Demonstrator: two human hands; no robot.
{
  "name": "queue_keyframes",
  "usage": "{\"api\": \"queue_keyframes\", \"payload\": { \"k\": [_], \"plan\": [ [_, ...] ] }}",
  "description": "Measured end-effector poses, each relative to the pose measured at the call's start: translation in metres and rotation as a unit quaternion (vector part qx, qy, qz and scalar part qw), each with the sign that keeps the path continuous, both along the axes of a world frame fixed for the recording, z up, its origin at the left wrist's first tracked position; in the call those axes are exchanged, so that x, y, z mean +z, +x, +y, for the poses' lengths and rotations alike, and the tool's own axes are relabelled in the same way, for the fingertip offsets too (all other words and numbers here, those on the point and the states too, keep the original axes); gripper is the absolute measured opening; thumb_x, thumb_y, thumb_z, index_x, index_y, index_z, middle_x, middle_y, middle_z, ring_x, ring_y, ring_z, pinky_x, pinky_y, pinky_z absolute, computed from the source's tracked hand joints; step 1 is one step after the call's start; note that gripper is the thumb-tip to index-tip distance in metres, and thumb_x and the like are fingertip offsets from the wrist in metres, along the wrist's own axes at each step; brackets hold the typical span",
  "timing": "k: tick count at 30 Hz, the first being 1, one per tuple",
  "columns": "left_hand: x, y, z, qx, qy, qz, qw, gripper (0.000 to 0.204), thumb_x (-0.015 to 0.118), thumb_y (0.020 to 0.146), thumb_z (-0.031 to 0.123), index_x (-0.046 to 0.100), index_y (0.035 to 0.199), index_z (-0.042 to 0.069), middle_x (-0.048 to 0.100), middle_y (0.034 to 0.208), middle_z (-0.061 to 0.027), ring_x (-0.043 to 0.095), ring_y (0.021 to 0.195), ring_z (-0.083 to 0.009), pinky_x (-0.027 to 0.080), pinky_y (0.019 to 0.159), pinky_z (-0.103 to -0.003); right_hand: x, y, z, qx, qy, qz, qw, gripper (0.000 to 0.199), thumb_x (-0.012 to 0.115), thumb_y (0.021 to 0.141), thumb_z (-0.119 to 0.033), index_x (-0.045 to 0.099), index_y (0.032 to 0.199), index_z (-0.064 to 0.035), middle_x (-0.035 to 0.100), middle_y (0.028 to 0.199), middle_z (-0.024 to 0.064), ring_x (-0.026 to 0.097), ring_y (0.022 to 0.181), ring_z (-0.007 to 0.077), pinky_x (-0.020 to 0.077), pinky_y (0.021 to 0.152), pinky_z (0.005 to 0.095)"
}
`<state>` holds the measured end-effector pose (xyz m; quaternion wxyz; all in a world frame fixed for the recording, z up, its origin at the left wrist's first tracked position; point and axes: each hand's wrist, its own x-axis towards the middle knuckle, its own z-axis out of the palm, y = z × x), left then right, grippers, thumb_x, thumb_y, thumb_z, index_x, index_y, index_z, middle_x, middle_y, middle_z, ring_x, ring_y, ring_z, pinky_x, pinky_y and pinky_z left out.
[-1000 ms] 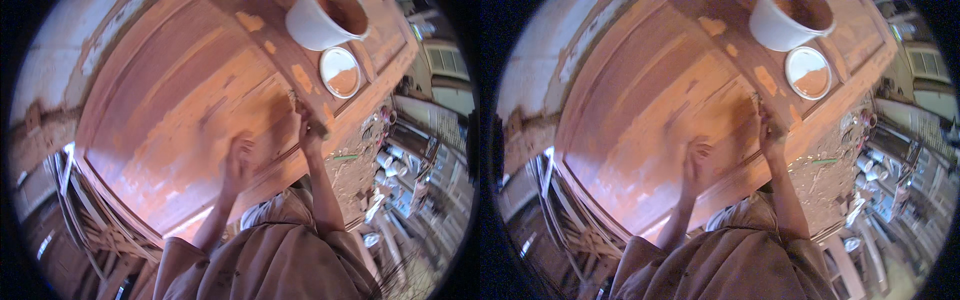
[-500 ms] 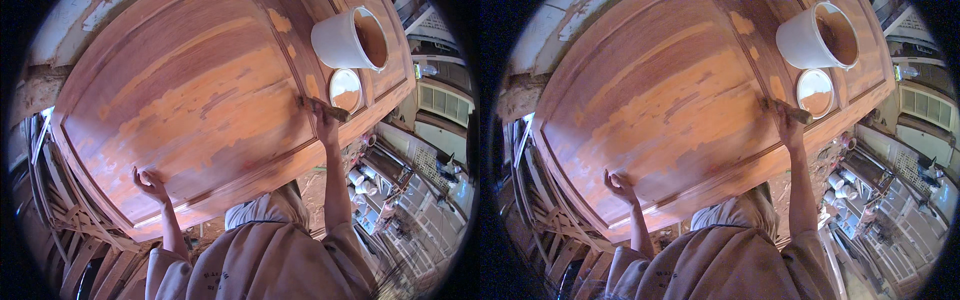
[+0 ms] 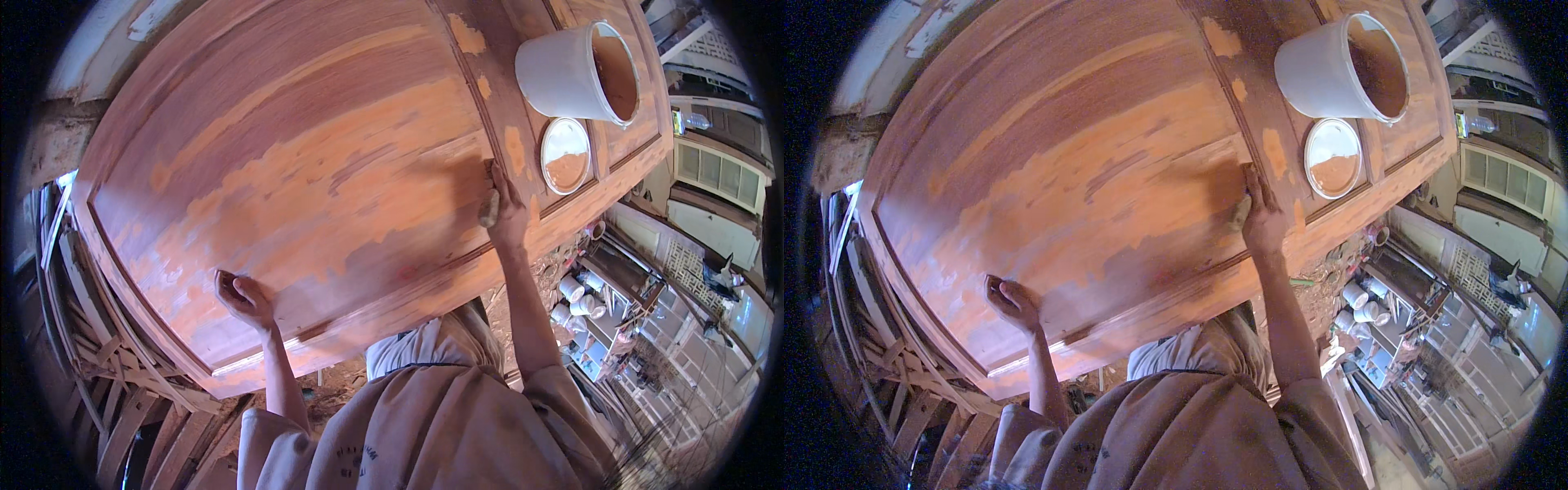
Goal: The person sands the surface of a wooden door using a hand sander, then dips a brush into a bucket and applies a liquid to the door surface.
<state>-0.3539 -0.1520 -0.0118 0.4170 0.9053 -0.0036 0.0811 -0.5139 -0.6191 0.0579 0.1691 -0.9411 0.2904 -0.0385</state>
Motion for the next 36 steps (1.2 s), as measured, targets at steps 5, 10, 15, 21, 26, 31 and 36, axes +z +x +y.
{"api": "queue_keyframes", "payload": {
  "k": [5, 10, 15, 21, 26, 31, 36],
  "plan": [
    [-0.001, 0.0, -0.003, 0.005, 0.004, 0.001, 1.0, 0.046, 0.048, 0.101, 0.037, 0.049, 0.126, -0.002, 0.055, 0.111, -0.0147, 0.053, 0.099, -0.0243, 0.043, 0.09, -0.037, -0.026, 0.001, 0.018, -0.026, -0.114, 0.015, 0.993, 0.06, 0.052, 0.085, -0.003, 0.041, 0.143, -0.0037, 0.054, 0.133, 0.0227, 0.057, 0.115, 0.0402, 0.0494, 0.094, 0.0435],
    [0.004, 0.003, -0.01, -0.006, -0.013, -0.014, 1.0, 0.045, 0.047, 0.101, 0.036, 0.049, 0.126, -0.002, 0.055, 0.111, -0.0145, 0.053, 0.099, -0.0247, 0.043, 0.09, -0.037, -0.035, 0.01, 0.032, -0.079, -0.066, 0.034, 0.994, 0.06, 0.052, 0.085, -0.003, 0.038, 0.143, 0.0019, 0.049, 0.138, 0.0255, 0.049, 0.127, 0.0404, 0.0438, 0.103, 0.0445],
    [0.004, 0.005, -0.007, -0.013, 0.046, -0.031, 0.998, 0.045, 0.047, 0.102, 0.035, 0.048, 0.126, -0.003, 0.055, 0.108, -0.0147, 0.053, 0.095, -0.0241, 0.043, 0.088, -0.036, -0.037, 0.015, 0.043, -0.077, -0.105, 0.04, 0.991, 0.062, 0.053, 0.084, -0.005, 0.034, 0.142, 0.0085, 0.045, 0.14, 0.0284, 0.041, 0.133, 0.0424, 0.0296, 0.113, 0.0505],
    [0.009, 0.004, -0.01, -0.017, 0.022, -0.003, 1.0, 0.045, 0.046, 0.102, 0.035, 0.048, 0.127, -0.003, 0.054, 0.107, -0.0158, 0.055, 0.088, -0.0241, 0.045, 0.084, -0.037, -0.042, 0.018, 0.049, -0.1, -0.092, 0.041, 0.99, 0.061, 0.05, 0.084, -0.001, 0.033, 0.141, 0.0098, 0.044, 0.14, 0.029, 0.04, 0.134, 0.0425, 0.0238, 0.116, 0.0518],
    [0.013, 0.005, -0.019, -0.013, 0.067, -0.042, 0.997, 0.045, 0.044, 0.102, 0.034, 0.048, 0.127, -0.003, 0.054, 0.107, -0.0161, 0.055, 0.087, -0.0244, 0.045, 0.084, -0.038, -0.042, 0.019, 0.053, -0.107, -0.086, 0.068, 0.988, 0.057, 0.045, 0.088, -0.01, 0.035, 0.14, 0.0088, 0.042, 0.142, 0.0287, 0.04, 0.134, 0.0411, 0.0238, 0.116, 0.0511],
    [0.012, 0.006, -0.016, -0.029, 0.098, -0.066, 0.993, 0.043, 0.044, 0.102, 0.032, 0.047, 0.128, -0.002, 0.054, 0.103, -0.0149, 0.054, 0.084, -0.0231, 0.046, 0.079, -0.037, -0.036, 0.023, 0.055, -0.105, -0.084, 0.062, 0.989, 0.056, 0.046, 0.089, -0.01, 0.035, 0.14, 0.0089, 0.044, 0.141, 0.0276, 0.041, 0.134, 0.0399, 0.0243, 0.116, 0.0512],
    [0.021, 0.005, -0.027, -0.023, 0.038, -0.032, 0.999, 0.041, 0.044, 0.103, 0.031, 0.045, 0.127, -0.002, 0.053, 0.1, -0.0125, 0.053, 0.079, -0.0193, 0.046, 0.073, -0.033, -0.022, 0.025, 0.053, -0.108, -0.054, 0.039, 0.992, 0.057, 0.051, 0.087, -0.008, 0.037, 0.14, 0.0074, 0.045, 0.141, 0.026, 0.041, 0.133, 0.0386, 0.0262, 0.115, 0.0509]
  ]
}}
